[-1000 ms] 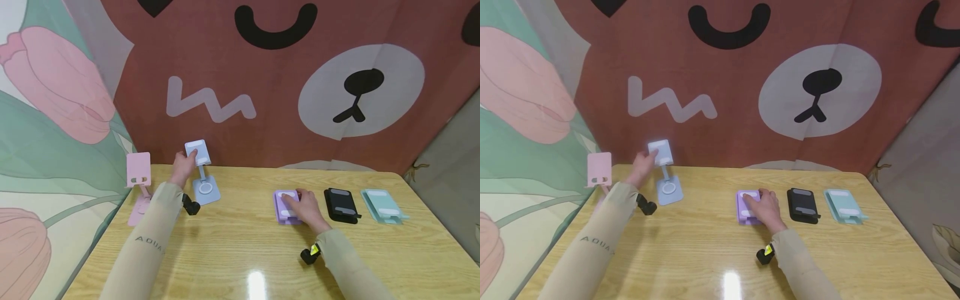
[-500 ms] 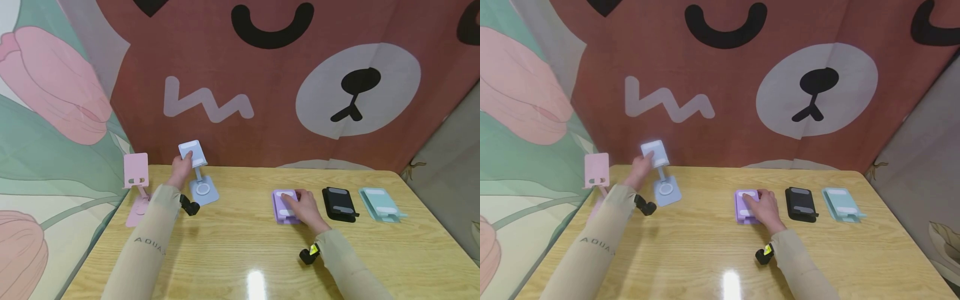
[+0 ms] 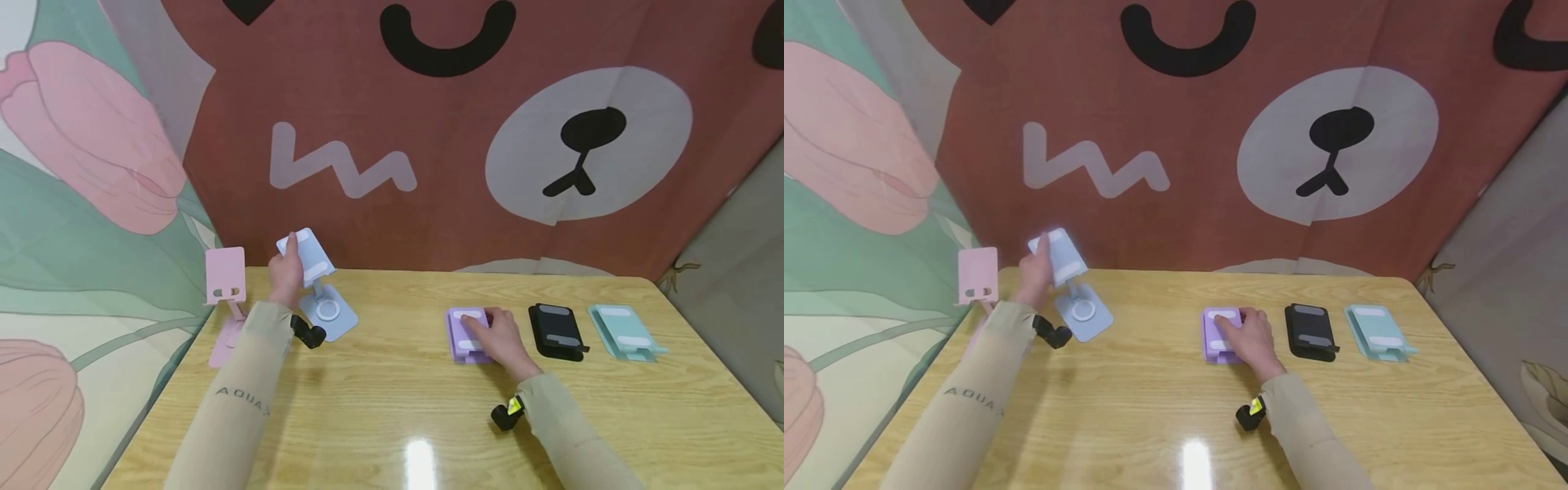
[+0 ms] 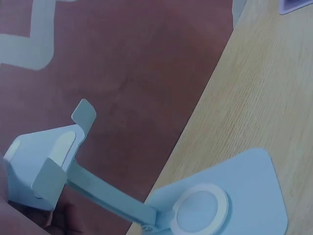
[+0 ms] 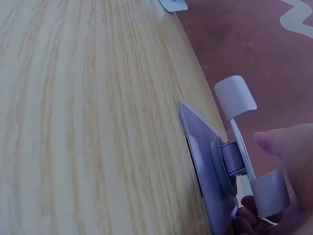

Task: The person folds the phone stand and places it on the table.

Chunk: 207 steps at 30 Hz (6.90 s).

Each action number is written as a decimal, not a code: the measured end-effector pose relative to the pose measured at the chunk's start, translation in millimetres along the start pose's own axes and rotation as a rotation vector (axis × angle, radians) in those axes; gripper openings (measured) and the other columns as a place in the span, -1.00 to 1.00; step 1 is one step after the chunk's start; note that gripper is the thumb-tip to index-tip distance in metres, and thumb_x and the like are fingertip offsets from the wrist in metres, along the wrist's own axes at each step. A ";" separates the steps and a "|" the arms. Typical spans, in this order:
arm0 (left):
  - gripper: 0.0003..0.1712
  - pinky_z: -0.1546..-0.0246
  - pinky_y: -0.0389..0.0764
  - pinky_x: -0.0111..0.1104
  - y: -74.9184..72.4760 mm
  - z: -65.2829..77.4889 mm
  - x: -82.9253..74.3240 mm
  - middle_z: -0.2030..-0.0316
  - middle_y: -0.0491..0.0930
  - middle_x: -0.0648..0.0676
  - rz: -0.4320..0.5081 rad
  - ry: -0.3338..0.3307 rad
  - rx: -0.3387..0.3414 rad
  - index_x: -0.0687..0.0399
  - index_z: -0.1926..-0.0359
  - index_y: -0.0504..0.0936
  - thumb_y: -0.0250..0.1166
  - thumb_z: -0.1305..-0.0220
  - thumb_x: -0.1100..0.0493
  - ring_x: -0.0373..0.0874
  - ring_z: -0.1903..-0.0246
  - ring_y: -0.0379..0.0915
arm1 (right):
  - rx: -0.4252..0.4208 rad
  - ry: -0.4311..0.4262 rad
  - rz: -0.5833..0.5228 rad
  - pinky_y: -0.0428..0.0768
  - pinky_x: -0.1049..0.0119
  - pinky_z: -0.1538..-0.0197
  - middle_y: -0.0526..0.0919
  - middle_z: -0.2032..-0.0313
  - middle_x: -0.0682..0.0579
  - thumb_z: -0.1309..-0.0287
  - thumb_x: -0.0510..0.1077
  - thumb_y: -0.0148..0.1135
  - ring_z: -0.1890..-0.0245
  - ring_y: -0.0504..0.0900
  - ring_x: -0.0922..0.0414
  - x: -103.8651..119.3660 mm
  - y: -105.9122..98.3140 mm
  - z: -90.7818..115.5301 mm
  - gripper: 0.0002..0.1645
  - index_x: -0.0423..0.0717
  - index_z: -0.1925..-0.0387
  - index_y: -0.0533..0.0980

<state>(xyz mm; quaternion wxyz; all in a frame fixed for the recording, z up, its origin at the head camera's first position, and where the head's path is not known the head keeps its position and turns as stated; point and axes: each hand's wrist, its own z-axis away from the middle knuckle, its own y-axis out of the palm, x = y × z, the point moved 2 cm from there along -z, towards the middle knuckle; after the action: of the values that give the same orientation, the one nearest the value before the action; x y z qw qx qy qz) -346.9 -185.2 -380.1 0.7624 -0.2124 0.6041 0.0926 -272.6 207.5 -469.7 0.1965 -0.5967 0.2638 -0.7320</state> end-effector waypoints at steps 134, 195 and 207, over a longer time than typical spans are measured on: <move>-0.36 0.49 0.62 -0.25 89.8 150.2 -43.6 0.55 0.57 0.15 0.291 0.538 0.343 0.14 0.57 0.48 0.26 -0.39 -0.30 0.01 0.51 0.57 | 0.036 -0.157 -0.599 0.70 0.11 0.39 0.71 0.38 -0.13 -0.51 -0.05 0.05 0.48 0.71 0.00 72.3 48.2 67.0 -0.56 -0.33 0.33 0.61; -0.50 0.55 0.58 -0.34 106.7 176.6 -11.4 0.55 0.57 0.07 0.426 0.436 0.399 0.10 0.50 0.54 0.26 -0.45 -0.17 -0.12 0.57 0.54 | -0.036 -0.182 -0.529 0.57 0.23 0.32 0.67 0.40 -0.08 -0.54 -0.13 0.01 0.40 0.58 0.11 67.3 36.7 58.5 -0.59 -0.24 0.44 0.56; -0.52 0.58 0.56 -0.36 111.2 177.2 -0.4 0.54 0.57 0.06 0.436 0.388 0.378 0.13 0.45 0.57 0.26 -0.45 -0.15 -0.14 0.59 0.53 | -0.027 -0.187 -0.508 0.61 0.18 0.41 0.69 0.42 -0.10 -0.53 -0.06 0.04 0.47 0.63 0.08 68.5 34.8 59.7 -0.57 -0.20 0.45 0.56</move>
<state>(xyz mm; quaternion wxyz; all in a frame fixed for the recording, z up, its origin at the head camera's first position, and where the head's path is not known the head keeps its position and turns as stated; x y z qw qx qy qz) -235.0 -8.7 -371.5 0.6216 0.0530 0.7754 0.0976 -229.7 129.9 -429.7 0.0220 -0.7114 0.0962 -0.6958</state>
